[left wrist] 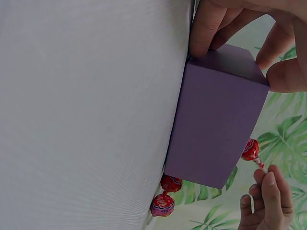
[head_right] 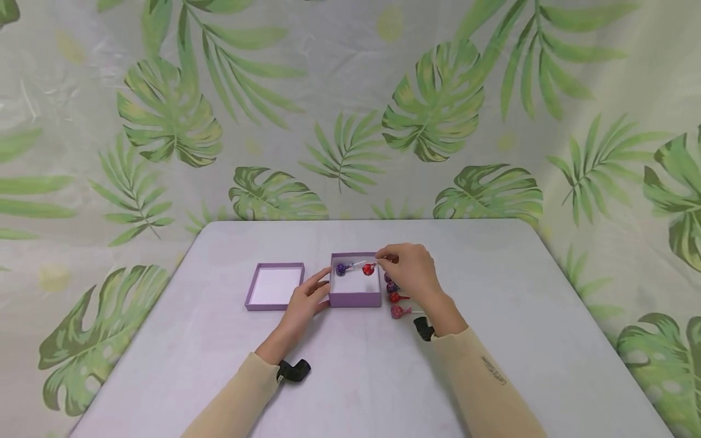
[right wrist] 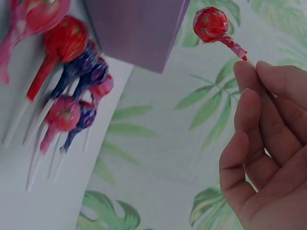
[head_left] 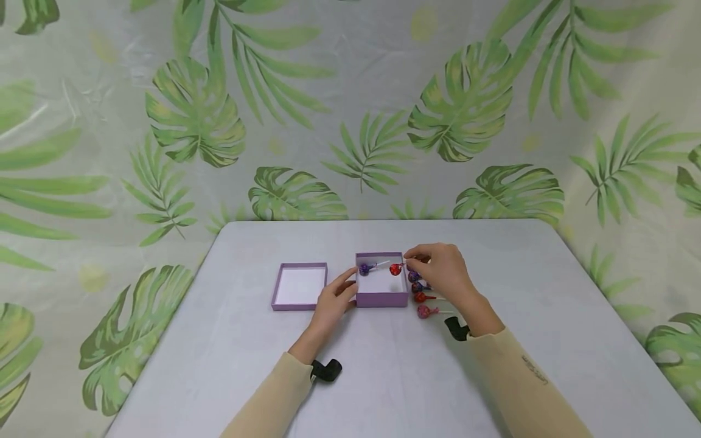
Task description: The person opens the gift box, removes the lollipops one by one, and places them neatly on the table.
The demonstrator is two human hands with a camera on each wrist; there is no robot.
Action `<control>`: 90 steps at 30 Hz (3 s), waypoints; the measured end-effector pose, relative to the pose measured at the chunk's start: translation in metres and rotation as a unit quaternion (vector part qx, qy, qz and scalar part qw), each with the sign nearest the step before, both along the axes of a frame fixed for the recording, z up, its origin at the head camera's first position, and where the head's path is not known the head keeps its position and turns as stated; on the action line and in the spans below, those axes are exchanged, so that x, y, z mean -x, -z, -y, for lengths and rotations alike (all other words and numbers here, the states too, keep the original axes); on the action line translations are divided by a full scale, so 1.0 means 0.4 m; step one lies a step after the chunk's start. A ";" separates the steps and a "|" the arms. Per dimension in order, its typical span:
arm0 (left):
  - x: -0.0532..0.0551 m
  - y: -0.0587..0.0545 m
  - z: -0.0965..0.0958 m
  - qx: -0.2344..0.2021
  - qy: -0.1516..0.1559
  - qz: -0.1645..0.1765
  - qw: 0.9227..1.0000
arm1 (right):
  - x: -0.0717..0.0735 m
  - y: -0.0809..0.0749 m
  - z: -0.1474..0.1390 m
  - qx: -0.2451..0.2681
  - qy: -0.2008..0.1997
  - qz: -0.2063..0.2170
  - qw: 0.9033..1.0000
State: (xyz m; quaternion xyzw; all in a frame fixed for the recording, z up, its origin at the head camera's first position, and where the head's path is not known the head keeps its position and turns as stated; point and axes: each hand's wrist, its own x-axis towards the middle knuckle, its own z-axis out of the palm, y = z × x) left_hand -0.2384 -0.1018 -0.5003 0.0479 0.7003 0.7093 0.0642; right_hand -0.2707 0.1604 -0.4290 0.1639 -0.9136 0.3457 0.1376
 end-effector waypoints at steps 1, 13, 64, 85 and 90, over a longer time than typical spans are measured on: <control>0.000 0.000 0.000 0.001 0.000 0.000 1.000 | -0.002 0.001 -0.006 -0.001 0.003 0.004 1.000; 0.000 -0.006 0.001 -0.004 0.001 0.001 1.000 | -0.020 0.019 -0.077 -0.010 0.032 0.014 0.999; 0.040 0.069 0.000 0.007 -0.024 -0.005 1.000 | -0.011 0.150 -0.254 -0.037 0.049 0.139 0.988; 0.040 0.068 -0.001 0.006 -0.027 -0.011 1.000 | 0.024 0.174 -0.269 -0.083 0.017 0.215 0.973; 0.040 0.071 0.000 0.004 -0.023 -0.015 1.000 | 0.032 0.176 -0.265 -0.093 0.013 0.208 0.974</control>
